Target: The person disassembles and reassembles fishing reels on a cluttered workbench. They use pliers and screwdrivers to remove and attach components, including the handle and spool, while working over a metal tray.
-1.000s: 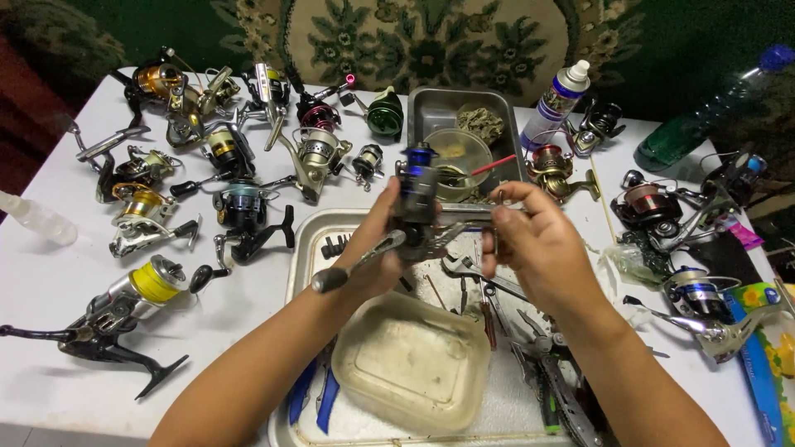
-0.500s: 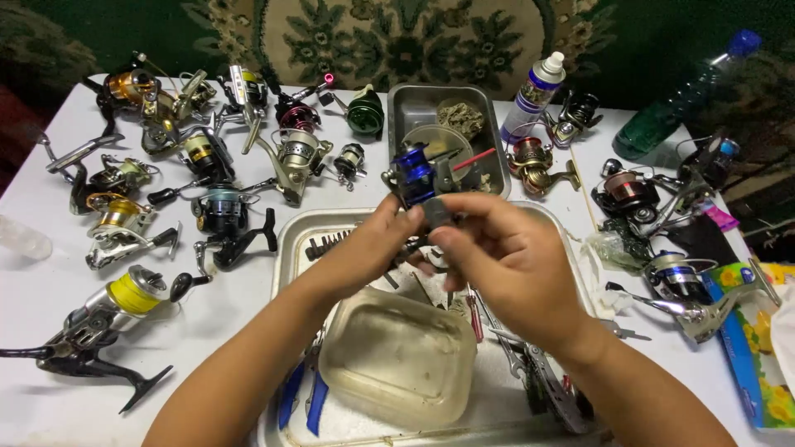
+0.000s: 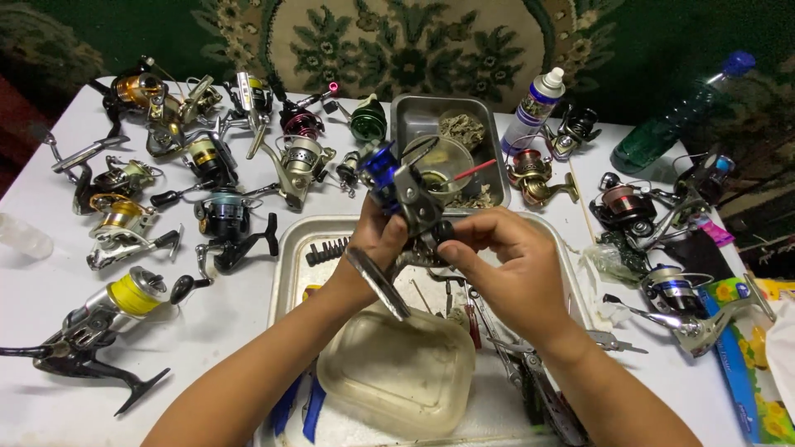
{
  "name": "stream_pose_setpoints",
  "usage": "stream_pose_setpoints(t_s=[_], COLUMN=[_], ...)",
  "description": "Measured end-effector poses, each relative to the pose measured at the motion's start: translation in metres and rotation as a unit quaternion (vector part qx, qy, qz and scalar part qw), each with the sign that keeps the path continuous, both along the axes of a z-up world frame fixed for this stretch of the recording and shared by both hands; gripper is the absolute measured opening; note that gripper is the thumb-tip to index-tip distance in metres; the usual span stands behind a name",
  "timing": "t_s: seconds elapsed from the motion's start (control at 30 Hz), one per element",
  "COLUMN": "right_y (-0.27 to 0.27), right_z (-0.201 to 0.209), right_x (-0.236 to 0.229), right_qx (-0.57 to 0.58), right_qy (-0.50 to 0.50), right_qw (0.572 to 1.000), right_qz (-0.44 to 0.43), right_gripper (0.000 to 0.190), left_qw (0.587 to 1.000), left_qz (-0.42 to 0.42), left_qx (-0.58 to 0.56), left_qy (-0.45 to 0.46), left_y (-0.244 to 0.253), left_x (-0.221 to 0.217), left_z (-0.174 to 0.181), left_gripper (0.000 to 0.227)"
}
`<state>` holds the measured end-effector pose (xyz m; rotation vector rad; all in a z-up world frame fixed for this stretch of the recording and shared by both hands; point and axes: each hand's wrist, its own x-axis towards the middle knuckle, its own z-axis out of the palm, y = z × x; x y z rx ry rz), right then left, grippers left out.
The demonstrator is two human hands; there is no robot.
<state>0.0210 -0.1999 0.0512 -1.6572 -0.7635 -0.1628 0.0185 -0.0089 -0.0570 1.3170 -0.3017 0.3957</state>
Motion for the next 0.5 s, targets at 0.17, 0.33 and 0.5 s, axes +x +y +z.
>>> stream_pose_setpoints(t_s=[0.17,0.33,0.5], right_y=[0.003,0.003,0.004], right_z=[-0.017,-0.023,-0.028], right_x=[0.000,-0.007,-0.010], right_qx=[0.036,0.058,0.064], right_qy=[-0.007,-0.036,-0.089], right_qw=[0.999,0.997,0.993], right_qz=[-0.014,-0.027,-0.046], right_gripper=[0.019,0.017,0.017], left_qw=[0.998,0.995,0.993], left_qz=[0.020,0.021,0.029], left_qx=[0.022,0.037,0.049], left_qy=[-0.050,-0.091,-0.105], left_y=[-0.014,-0.006,-0.006], left_x=[-0.016,-0.001,0.001], left_z=[0.018,-0.022,-0.030], left_gripper=[0.068,0.069,0.073])
